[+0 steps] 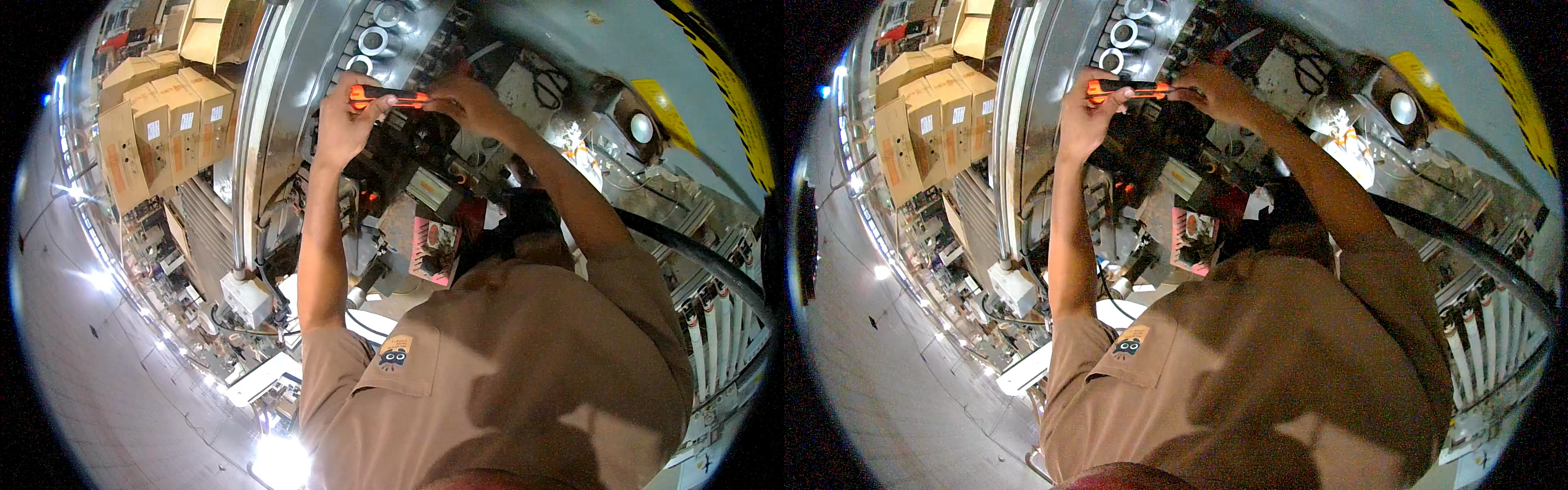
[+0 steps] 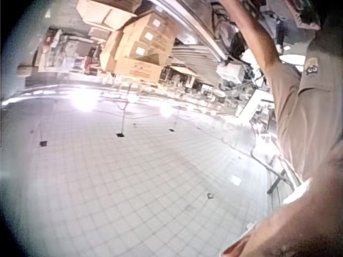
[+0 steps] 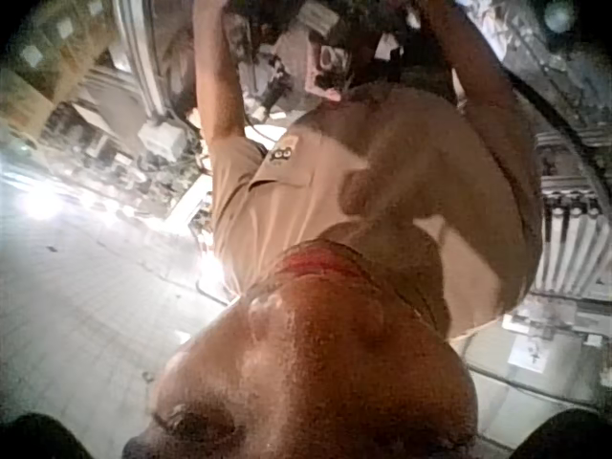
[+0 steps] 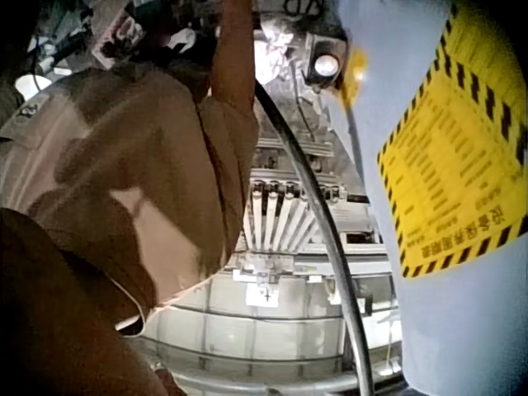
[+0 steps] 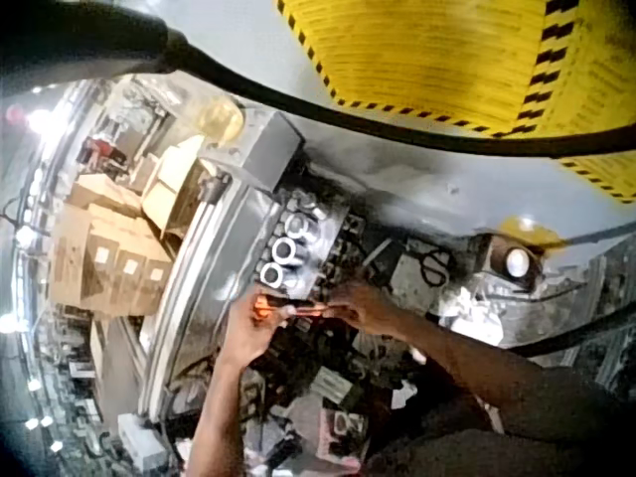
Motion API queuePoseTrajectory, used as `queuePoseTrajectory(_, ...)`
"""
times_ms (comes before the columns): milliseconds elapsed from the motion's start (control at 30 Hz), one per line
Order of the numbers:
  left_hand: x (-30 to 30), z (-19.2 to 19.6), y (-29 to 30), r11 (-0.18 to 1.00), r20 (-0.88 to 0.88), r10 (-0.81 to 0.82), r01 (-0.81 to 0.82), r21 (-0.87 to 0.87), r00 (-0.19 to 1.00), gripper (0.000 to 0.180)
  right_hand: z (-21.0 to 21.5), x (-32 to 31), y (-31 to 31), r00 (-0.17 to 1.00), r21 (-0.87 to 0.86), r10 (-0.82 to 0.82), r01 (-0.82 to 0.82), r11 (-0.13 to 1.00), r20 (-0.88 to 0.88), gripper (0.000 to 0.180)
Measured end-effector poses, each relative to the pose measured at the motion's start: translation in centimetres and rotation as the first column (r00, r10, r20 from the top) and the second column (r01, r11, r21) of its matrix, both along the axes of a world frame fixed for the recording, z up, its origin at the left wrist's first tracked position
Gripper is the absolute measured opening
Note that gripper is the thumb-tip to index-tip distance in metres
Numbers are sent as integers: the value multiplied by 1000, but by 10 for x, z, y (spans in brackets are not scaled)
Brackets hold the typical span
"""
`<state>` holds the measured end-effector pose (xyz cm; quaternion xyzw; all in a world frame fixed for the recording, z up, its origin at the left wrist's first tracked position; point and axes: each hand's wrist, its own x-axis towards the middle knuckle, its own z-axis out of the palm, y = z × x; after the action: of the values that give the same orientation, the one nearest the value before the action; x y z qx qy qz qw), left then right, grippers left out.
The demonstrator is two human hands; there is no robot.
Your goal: The person maintains a large industrial machine by using a hand tool to adjust and feed a long strip of black material into the mechanism, then uses the tool to manipulate internal parts and clear the feed path.
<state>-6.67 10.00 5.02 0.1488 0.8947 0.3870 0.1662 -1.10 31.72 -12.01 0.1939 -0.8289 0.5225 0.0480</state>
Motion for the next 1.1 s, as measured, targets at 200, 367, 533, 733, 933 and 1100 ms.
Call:
queuePoseTrajectory(200, 4, -19, -3, 994, 24, -72, 74, -84, 997, 33, -15, 43, 35, 962, 97, -85, 62, 993, 261, 25)
queuePoseTrajectory(367, -30, -24, -19, 979, -112, 170, -155, 135, 979, 33, -71, 93, 75, 836, 491, -250, -27, 871, 488, 33)
queuePoseTrajectory(533, -70, -16, 21, 981, -468, 127, -181, -73, 875, 45, -70, 126, 80, 847, 539, -257, -40, 841, 465, 42)
queuePoseTrajectory(733, -110, -42, 81, 929, -520, 43, -226, -294, 853, 25, -6, 35, 56, 867, 236, -376, 310, 921, 327, 44)
queuePoseTrajectory(933, -126, -55, 105, 914, -576, -1, -233, -333, 817, 25, -40, -81, 47, 884, 177, -467, 455, 873, 27, 45)
queuePoseTrajectory(1100, -133, -71, 110, 907, -597, 23, -268, -324, 802, 24, -75, -163, 21, 837, 494, -383, 161, 855, 391, 57)
